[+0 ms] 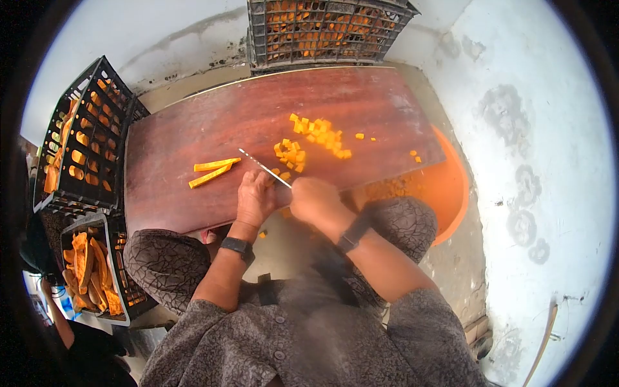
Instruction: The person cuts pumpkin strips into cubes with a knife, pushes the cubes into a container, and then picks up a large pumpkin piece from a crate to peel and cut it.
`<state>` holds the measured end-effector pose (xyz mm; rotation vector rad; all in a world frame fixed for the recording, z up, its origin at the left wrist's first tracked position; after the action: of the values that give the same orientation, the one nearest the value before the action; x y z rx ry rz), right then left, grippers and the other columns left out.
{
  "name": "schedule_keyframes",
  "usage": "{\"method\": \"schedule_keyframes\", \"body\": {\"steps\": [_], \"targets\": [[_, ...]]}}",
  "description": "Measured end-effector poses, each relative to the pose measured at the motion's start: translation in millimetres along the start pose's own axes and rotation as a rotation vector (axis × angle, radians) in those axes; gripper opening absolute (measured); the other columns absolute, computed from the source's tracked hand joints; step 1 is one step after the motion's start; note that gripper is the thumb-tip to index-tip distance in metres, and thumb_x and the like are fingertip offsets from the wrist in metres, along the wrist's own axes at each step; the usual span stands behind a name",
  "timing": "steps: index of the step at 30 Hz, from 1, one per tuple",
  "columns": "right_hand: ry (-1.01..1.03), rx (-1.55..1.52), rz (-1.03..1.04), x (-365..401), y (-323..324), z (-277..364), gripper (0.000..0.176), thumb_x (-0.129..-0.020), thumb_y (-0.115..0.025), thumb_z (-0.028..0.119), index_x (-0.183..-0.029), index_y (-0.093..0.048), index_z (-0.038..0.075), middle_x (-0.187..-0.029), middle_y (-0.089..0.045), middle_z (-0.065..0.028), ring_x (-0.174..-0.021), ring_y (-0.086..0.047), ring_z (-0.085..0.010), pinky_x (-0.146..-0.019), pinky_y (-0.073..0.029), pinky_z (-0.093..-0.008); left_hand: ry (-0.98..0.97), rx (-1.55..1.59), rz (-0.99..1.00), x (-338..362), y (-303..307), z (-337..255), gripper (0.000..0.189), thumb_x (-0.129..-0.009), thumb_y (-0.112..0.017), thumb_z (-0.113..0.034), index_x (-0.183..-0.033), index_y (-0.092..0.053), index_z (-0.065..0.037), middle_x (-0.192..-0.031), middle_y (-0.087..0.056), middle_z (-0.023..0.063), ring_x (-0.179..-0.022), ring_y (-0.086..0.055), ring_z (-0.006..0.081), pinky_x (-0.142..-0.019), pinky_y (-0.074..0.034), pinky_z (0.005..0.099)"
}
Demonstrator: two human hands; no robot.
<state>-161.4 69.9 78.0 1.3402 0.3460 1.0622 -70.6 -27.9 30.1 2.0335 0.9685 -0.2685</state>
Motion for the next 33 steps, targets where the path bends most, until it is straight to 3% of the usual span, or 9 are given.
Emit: {"method": "schedule_keyframes", "body": {"steps": [7,9,12,16,18,22,27,33], "targets": [[-0.039,-0.115,-0.034,-11,0,2,0.019,-0.078,-0.061,0.014,-0.087,-0.07,0.0,-0.092,-0.069,-0.0219,-0.091,-0.066,-0.038,-0.079,-0.052,-0.0464,0.021,-0.016,0.037,4,7,-3,0.026,-0.072,-0.064,0.003,-0.097,-0.064,-0.007,-0.096,-0.061,0.0152,-0.092,-0.058,0.0365,-0.079,-0.051,0.0445],[-0.206,-0.405,0.092,-7,-4,-14,0.021,-0.08,-0.062,0.017,-0.086,-0.069,-0.002,-0.09,-0.068,-0.0252,-0.089,-0.066,-0.0401,-0.078,-0.051,-0.0474,0.007,0.001,0.013,3,8,-4,0.027,-0.072,-0.064,0.003,-0.098,-0.064,-0.006,-0.096,-0.06,0.0154,-0.092,-0.058,0.0366,-0.079,-0.05,0.0446],[-0.164,-0.361,-0.078,-4,-1,-26,0.025,-0.082,-0.064,0.021,-0.083,-0.069,-0.004,-0.086,-0.066,-0.0284,-0.087,-0.065,-0.0431,-0.077,-0.05,-0.0492,0.001,0.011,-0.004,3,12,-6,0.028,-0.072,-0.064,0.004,-0.099,-0.064,-0.006,-0.096,-0.06,0.0159,-0.093,-0.057,0.0368,-0.081,-0.05,0.0448],[-0.155,-0.371,-0.06,9,1,-30,0.028,-0.084,-0.066,0.024,-0.082,-0.069,-0.005,-0.084,-0.065,-0.0299,-0.086,-0.065,-0.0451,-0.077,-0.05,-0.0503,0.01,-0.002,0.023,2,8,-6,0.027,-0.073,-0.064,0.003,-0.099,-0.063,-0.005,-0.096,-0.06,0.0162,-0.095,-0.057,0.0369,-0.083,-0.049,0.0447],[-0.059,-0.268,-0.063,16,5,-22,0.035,-0.089,-0.061,0.023,-0.077,-0.065,-0.01,-0.059,-0.062,-0.0204,-0.053,-0.065,-0.0292,-0.054,-0.051,-0.0411,0.005,0.019,0.001,0,9,-6,0.027,-0.073,-0.064,0.003,-0.099,-0.062,-0.005,-0.096,-0.06,0.0163,-0.094,-0.057,0.0369,-0.082,-0.049,0.0449],[-0.051,-0.236,-0.092,29,13,-16,0.036,-0.088,-0.063,0.023,-0.078,-0.066,-0.011,-0.063,-0.063,-0.0244,-0.06,-0.067,-0.0336,-0.06,-0.052,-0.0429,0.037,0.001,-0.028,-2,7,-5,0.028,-0.073,-0.065,0.003,-0.099,-0.061,-0.006,-0.095,-0.059,0.0162,-0.093,-0.057,0.0369,-0.081,-0.049,0.0453],[-0.054,-0.211,-0.032,34,10,-15,0.033,-0.087,-0.066,0.023,-0.086,-0.069,-0.01,-0.082,-0.065,-0.0318,-0.084,-0.066,-0.0442,-0.077,-0.051,-0.0468,0.044,-0.009,0.017,-2,5,-5,0.024,-0.073,-0.065,0.003,-0.096,-0.062,-0.005,-0.094,-0.059,0.015,-0.092,-0.057,0.0365,-0.081,-0.049,0.0453],[-0.064,-0.166,-0.013,33,10,-14,0.032,-0.086,-0.066,0.022,-0.09,-0.069,-0.01,-0.087,-0.065,-0.032,-0.089,-0.066,-0.0449,-0.08,-0.051,-0.0478,0.02,0.004,0.002,-4,6,-5,0.018,-0.074,-0.064,0.002,-0.091,-0.062,-0.006,-0.091,-0.059,0.0142,-0.089,-0.056,0.036,-0.078,-0.049,0.0448]]}}
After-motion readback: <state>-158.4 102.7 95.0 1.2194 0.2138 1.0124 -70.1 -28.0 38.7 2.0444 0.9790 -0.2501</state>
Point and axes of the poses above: each hand's wrist, its own x-axis away from the middle knuckle, its own y-axis out of the back of the hand, z = x × y, the point moved 8 cm from there along -x, towards the middle knuckle
